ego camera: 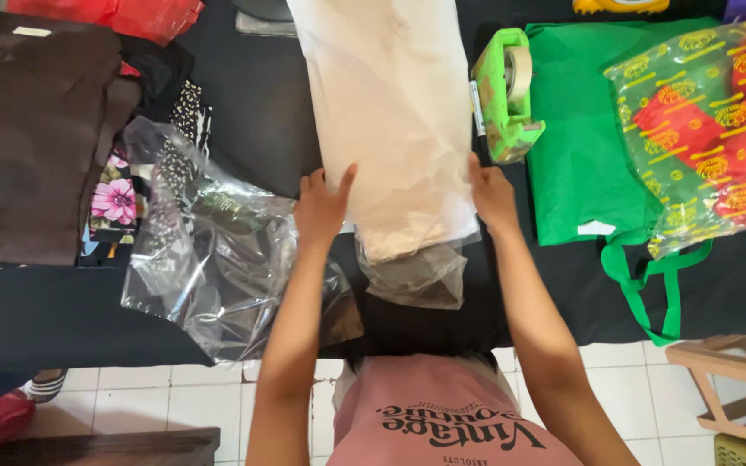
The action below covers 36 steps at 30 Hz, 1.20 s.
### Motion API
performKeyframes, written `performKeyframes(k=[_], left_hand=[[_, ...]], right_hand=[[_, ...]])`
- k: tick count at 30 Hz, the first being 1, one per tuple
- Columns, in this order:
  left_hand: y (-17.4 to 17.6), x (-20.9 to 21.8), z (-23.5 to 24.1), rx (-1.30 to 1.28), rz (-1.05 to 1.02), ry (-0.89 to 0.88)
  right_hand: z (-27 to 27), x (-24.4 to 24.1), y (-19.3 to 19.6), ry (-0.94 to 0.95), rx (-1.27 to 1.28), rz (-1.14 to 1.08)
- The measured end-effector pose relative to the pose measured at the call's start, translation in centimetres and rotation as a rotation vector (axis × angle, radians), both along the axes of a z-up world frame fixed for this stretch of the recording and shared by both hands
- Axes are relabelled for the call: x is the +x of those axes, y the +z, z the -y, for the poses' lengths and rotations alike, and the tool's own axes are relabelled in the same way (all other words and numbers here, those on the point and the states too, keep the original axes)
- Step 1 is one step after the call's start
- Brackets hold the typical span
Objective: The person folds various garments, including patterned shirts, solid-colored tops, and pants, on a table. They smooth each item, fold it into a compact rectangle, and stack it with others. The person also handles plastic bags and a green tote bag, placing folded items into the tote.
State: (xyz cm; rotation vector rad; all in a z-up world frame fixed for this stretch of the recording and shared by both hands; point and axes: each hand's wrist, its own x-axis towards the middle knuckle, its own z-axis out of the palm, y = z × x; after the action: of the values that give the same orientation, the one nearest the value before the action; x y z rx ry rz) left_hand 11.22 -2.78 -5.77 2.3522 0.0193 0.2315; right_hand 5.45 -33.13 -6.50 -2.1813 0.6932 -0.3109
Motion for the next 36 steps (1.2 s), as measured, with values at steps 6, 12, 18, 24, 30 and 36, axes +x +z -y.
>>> performKeyframes(k=[6,12,18,24,30,36], left_hand=[[-4.9,4.0,1.5,0.198,0.150,-0.051],[-3.0,5.8,-0.3,-0.436,-0.325,0.011],[-2.8,5.3,4.1,-0.384,-0.094,-0.070],[-1.6,5.3,9.5,-0.342,0.140,-0.213],[-0.6,15.3,12.6,-0.254,0.471,-0.287],[0.4,22.5,9.3,-0.177,0.054,-0.133]], right_hand=[[-1.7,5.1,0.9,0.193,-0.058,-0.258],[-1.6,8.6,-0.6,0.153,0.434,0.077],[-3.3,10.5,-2.8,0.418,0.000,0.404],[-5.7,7.5,3.6,0.309,-0.194,0.409],[-1.4,14.4,7.4,0.332,-0.273,0.565],[3.0,25.2,5.0,0.269,-0.227,0.311]])
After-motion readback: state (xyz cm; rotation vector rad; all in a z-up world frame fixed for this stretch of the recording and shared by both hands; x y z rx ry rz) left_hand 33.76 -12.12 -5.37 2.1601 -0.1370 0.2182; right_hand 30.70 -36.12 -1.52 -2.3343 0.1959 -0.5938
